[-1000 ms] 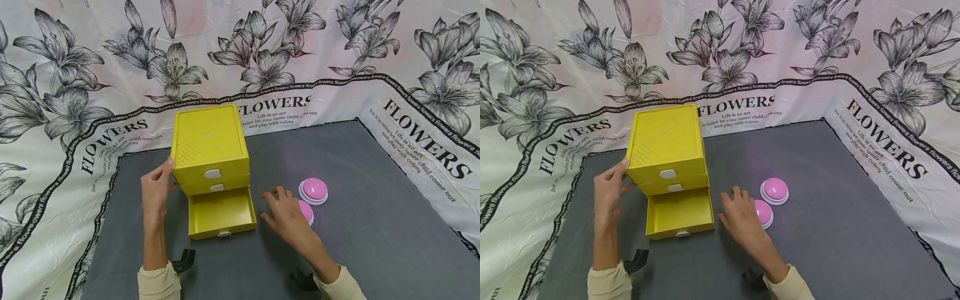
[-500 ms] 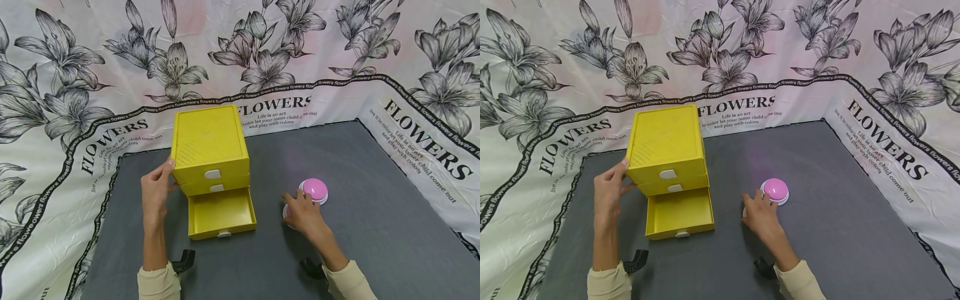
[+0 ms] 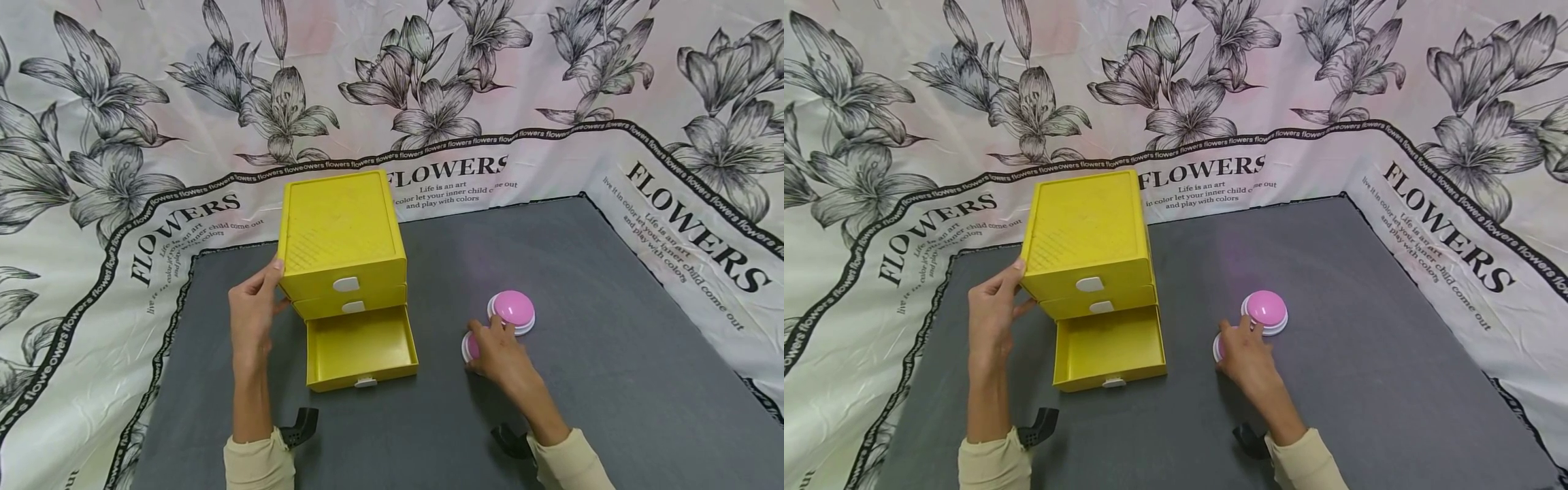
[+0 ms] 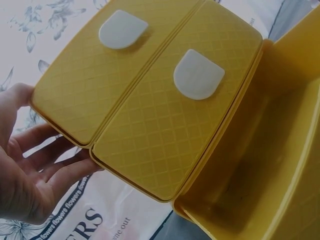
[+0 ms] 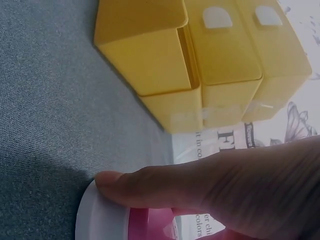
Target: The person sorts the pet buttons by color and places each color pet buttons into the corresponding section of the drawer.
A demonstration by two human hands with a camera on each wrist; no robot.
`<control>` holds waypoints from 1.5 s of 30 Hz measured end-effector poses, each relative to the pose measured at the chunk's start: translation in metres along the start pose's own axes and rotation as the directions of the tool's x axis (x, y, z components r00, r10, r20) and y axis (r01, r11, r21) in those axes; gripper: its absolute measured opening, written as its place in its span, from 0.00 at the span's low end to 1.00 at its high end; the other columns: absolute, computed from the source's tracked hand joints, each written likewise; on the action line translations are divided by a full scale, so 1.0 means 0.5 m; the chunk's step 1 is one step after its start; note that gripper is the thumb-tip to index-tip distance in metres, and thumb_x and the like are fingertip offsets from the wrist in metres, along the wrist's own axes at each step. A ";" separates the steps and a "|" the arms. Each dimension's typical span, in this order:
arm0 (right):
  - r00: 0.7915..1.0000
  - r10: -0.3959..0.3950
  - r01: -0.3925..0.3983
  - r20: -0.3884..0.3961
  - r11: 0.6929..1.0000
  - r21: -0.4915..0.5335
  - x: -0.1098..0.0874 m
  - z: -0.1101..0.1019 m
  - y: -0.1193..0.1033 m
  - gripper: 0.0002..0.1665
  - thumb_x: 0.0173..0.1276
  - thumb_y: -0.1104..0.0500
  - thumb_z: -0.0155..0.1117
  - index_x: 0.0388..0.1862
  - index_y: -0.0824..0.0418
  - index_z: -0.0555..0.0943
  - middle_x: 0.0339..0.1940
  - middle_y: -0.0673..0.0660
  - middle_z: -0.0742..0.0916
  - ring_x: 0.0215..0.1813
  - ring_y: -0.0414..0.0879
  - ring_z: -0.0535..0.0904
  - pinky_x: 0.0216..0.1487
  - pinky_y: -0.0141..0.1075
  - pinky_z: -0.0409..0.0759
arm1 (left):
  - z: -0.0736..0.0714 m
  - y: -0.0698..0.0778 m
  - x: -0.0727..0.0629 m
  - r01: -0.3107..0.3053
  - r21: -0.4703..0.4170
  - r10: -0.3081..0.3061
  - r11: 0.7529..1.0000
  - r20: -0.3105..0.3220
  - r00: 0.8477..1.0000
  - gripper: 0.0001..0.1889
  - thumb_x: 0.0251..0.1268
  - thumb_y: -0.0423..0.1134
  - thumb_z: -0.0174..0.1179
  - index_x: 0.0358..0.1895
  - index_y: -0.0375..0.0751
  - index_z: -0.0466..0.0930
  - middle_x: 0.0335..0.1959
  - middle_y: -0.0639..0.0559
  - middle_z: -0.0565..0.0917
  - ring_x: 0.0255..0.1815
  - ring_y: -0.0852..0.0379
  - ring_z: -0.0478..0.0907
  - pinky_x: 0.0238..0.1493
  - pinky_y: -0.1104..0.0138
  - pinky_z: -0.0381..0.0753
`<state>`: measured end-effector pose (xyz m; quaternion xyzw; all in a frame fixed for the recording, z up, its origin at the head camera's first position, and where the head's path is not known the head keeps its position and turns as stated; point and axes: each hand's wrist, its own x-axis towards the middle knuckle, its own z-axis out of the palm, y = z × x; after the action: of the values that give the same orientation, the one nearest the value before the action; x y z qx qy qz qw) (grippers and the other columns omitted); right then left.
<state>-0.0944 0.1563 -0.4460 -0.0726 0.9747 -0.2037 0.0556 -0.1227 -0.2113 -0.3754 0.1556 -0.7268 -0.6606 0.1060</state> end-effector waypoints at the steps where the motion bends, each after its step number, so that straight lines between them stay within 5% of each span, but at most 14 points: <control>1: 1.000 0.000 0.000 0.002 1.000 0.004 0.001 0.000 -0.001 0.38 0.45 0.63 0.89 0.56 0.65 0.82 0.50 0.76 0.79 0.53 0.75 0.77 0.41 0.71 0.83 | -0.001 0.000 0.000 0.000 0.000 0.000 1.000 -0.002 1.000 0.26 0.76 0.56 0.62 0.68 0.46 0.82 0.75 0.55 0.78 0.76 0.55 0.74 0.47 0.76 0.88; 8: 0.984 -0.117 0.117 -0.135 0.993 -0.006 -0.003 -0.022 -0.019 0.32 0.49 0.62 0.84 0.55 0.64 0.83 0.47 0.71 0.82 0.46 0.66 0.79 0.40 0.60 0.85 | -0.003 0.000 0.000 -0.015 0.003 0.015 1.000 -0.012 1.000 0.26 0.76 0.55 0.62 0.68 0.44 0.82 0.74 0.53 0.79 0.76 0.55 0.74 0.44 0.78 0.87; 15: 0.957 -0.206 0.214 -0.205 0.977 0.017 0.002 -0.048 -0.122 0.38 0.53 0.55 0.85 0.60 0.63 0.80 0.51 0.66 0.86 0.48 0.60 0.80 0.48 0.51 0.86 | -0.006 0.001 0.001 -0.021 0.010 0.021 1.000 -0.026 0.999 0.25 0.77 0.54 0.61 0.68 0.44 0.81 0.73 0.52 0.79 0.76 0.54 0.74 0.42 0.79 0.87; 31: 0.896 -0.441 0.439 -0.046 0.897 -0.041 0.036 0.025 -0.324 0.35 0.61 0.44 0.81 0.64 0.54 0.80 0.54 0.58 0.85 0.50 0.52 0.81 0.49 0.43 0.87 | 0.000 0.002 0.006 0.002 0.008 -0.001 1.000 -0.007 1.000 0.26 0.76 0.55 0.61 0.68 0.44 0.82 0.74 0.54 0.79 0.75 0.55 0.75 0.43 0.77 0.88; 38: 0.883 -0.467 0.465 -0.043 0.884 -0.055 0.064 0.087 -0.353 0.29 0.60 0.41 0.81 0.54 0.53 0.83 0.43 0.55 0.84 0.42 0.48 0.80 0.35 0.35 0.82 | 0.002 0.001 0.007 0.023 0.001 -0.023 1.000 -0.017 1.000 0.26 0.75 0.55 0.62 0.67 0.45 0.83 0.73 0.54 0.80 0.73 0.56 0.76 0.42 0.77 0.88; 45: 0.896 -0.442 0.444 0.035 0.893 -0.078 0.094 0.123 -0.356 0.27 0.59 0.41 0.81 0.50 0.53 0.84 0.41 0.54 0.85 0.40 0.48 0.81 0.30 0.38 0.79 | 0.000 0.001 0.006 0.013 0.005 -0.013 1.000 -0.015 1.000 0.25 0.76 0.55 0.62 0.67 0.44 0.83 0.73 0.54 0.80 0.74 0.56 0.76 0.45 0.75 0.88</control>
<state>-0.1108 -0.0367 -0.4338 -0.2965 0.9398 -0.1692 0.0126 -0.1258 -0.2123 -0.3751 0.1653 -0.7267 -0.6582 0.1067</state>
